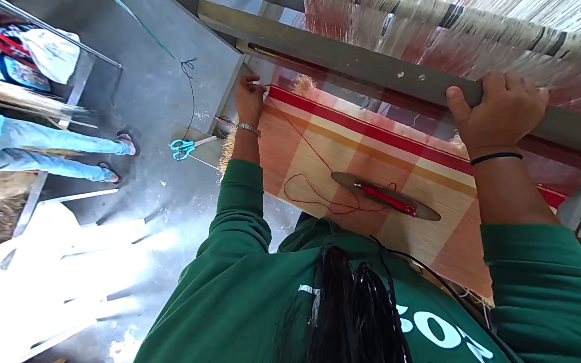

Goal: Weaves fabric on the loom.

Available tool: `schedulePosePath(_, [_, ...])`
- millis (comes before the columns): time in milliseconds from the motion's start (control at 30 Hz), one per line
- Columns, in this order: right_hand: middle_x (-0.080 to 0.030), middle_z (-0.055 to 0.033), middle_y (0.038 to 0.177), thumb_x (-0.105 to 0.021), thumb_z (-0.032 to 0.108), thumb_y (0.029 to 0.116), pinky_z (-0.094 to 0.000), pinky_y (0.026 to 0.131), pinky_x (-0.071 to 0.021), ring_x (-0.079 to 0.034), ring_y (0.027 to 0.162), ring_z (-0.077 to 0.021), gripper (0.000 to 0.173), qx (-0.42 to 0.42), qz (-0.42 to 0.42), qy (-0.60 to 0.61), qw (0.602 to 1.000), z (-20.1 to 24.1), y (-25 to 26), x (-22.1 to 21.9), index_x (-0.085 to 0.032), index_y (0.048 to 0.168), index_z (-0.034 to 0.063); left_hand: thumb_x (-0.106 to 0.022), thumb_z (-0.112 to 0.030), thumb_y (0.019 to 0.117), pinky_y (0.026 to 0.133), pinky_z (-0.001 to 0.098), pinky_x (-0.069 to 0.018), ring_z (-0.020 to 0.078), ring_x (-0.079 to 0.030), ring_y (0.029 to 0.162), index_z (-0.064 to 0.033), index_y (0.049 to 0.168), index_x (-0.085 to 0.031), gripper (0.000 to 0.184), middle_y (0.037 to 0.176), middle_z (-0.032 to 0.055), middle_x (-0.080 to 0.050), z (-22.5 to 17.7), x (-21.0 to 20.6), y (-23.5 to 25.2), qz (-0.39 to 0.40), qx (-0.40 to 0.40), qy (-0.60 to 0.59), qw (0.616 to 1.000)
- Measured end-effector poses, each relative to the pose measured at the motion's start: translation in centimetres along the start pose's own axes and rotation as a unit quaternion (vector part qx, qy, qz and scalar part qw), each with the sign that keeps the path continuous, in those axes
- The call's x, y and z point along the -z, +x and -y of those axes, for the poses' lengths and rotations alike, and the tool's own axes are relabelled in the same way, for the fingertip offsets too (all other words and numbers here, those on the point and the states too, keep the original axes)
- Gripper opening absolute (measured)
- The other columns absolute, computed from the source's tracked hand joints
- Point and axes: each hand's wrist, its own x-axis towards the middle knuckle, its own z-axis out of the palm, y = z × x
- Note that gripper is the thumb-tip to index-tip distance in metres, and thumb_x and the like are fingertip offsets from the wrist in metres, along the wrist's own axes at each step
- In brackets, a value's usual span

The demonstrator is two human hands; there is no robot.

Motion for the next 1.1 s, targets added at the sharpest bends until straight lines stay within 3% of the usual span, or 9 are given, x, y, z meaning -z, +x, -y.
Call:
schedulePosePath(133, [-0.067, -0.0264, 0.108, -0.03, 0.079, 0.0961, -0.0654, 0.089, -0.044, -0.063, 0.108, -0.0477, 0.086, 0.003, 0.001, 0.002, 1.0, 0.0, 0.0, 0.1, -0.063, 0.109, 0.001, -0.054, -0.008, 0.0991, 0.083, 0.0316, -0.0535, 0.0151, -0.065, 0.09, 0.0029, 0.13, -0.057, 0.032, 0.108, 0.0132, -0.068, -1.3, 0.5, 0.7, -0.009, 0.0, -0.12, 0.993])
schedulePosePath(267, [-0.067, -0.0263, 0.11, -0.03, 0.079, 0.0956, -0.0658, 0.091, -0.0433, -0.062, 0.11, -0.0478, 0.086, -0.005, 0.013, 0.003, 1.0, 0.0, 0.0, 0.3, -0.063, 0.112, 0.0015, -0.054, -0.01, 0.1023, 0.085, 0.0329, -0.0564, 0.0148, -0.068, 0.092, 0.0045, 0.126, -0.06, 0.028, 0.108, 0.0119, -0.07, -4.4, 0.8, -0.6, 0.046, -0.104, -0.139, 0.984])
schedulePosePath(367, [-0.067, -0.0257, 0.109, -0.03, 0.08, 0.0948, -0.0645, 0.091, -0.044, -0.063, 0.109, -0.0469, 0.087, -0.006, 0.0, 0.006, 1.0, 0.1, 0.0, 0.1, -0.064, 0.11, 0.0014, -0.05, -0.016, 0.1058, 0.091, 0.0375, -0.0589, 0.0161, -0.072, 0.097, 0.0011, 0.128, -0.063, 0.03, 0.108, 0.0111, -0.074, -7.3, 0.7, -4.1, 0.119, -0.234, 0.023, 0.965])
schedulePosePath(467, [-0.068, -0.0249, 0.11, -0.031, 0.081, 0.0944, -0.064, 0.093, -0.0442, -0.063, 0.111, -0.0459, 0.087, -0.009, 0.007, 0.009, 1.0, 0.0, 0.0, 0.1, -0.065, 0.111, 0.0023, -0.053, -0.021, 0.1024, 0.096, 0.0532, -0.0498, 0.0332, -0.066, 0.107, -0.0075, 0.124, -0.07, 0.03, 0.111, 0.0159, -0.072, -7.7, -1.1, -7.7, 0.04, -0.296, 0.217, 0.929])
schedulePosePath(533, [-0.068, -0.0241, 0.11, -0.032, 0.081, 0.0945, -0.0629, 0.094, -0.0439, -0.063, 0.11, -0.0449, 0.086, -0.011, 0.011, 0.011, 1.0, 0.0, 0.1, 0.0, -0.065, 0.111, 0.0028, -0.055, -0.022, 0.1016, 0.1, 0.0524, -0.0493, 0.0375, -0.06, 0.115, -0.0076, 0.123, -0.07, 0.029, 0.119, 0.0208, -0.065, -7.1, -2.7, -10.4, 0.053, -0.321, 0.225, 0.919])
schedulePosePath(733, [-0.069, -0.0215, 0.112, -0.03, 0.082, 0.094, -0.0628, 0.094, -0.0444, -0.065, 0.11, -0.042, 0.087, -0.014, 0.018, 0.005, 1.0, -0.2, 0.3, -0.2, -0.066, 0.111, 0.0046, -0.07, -0.039, 0.0963, 0.11, 0.0538, -0.0428, 0.0277, -0.057, 0.128, -0.0144, 0.129, -0.068, 0.041, 0.131, 0.0082, -0.066, -2.3, -7.6, -20.3, 0.306, -0.423, 0.141, 0.841])
schedulePosePath(900, [-0.068, -0.0191, 0.123, -0.029, 0.084, 0.0926, -0.0626, 0.103, -0.0408, -0.062, 0.117, -0.0399, 0.09, 0.004, 0.044, 0.038, 0.998, -0.6, 0.0, 0.4, -0.063, 0.128, 0.0084, -0.072, -0.028, 0.094, 0.111, 0.0562, -0.0385, 0.0304, -0.052, 0.133, -0.0198, 0.136, -0.064, 0.044, 0.138, 0.0068, -0.061, 0.6, -9.6, -22.4, 0.293, -0.414, 0.166, 0.846])
schedulePosePath(1067, [-0.056, -0.0206, 0.143, -0.053, 0.066, 0.0965, -0.0664, 0.12, -0.0205, -0.047, 0.138, -0.0413, 0.075, 0.086, 0.046, 0.201, 0.975, -0.3, -3.0, 4.2, -0.053, 0.143, 0.0071, -0.073, -0.016, 0.0932, 0.099, 0.0559, -0.0468, 0.0342, -0.059, 0.119, -0.0131, 0.138, -0.063, 0.046, 0.132, 0.0137, -0.064, -2.6, -8.5, -20.8, 0.317, -0.398, 0.075, 0.858])
schedulePosePath(1100, [-0.056, -0.0205, 0.143, -0.055, 0.064, 0.0966, -0.0662, 0.119, -0.023, -0.047, 0.138, -0.0409, 0.074, 0.109, 0.074, 0.223, 0.966, 0.4, -4.5, 5.5, -0.054, 0.141, 0.0053, -0.073, -0.016, 0.0931, 0.1, 0.0537, -0.047, 0.0331, -0.059, 0.119, -0.0127, 0.139, -0.063, 0.047, 0.132, 0.0135, -0.064, -3.4, -8.0, -20.4, 0.314, -0.4, 0.06, 0.859])
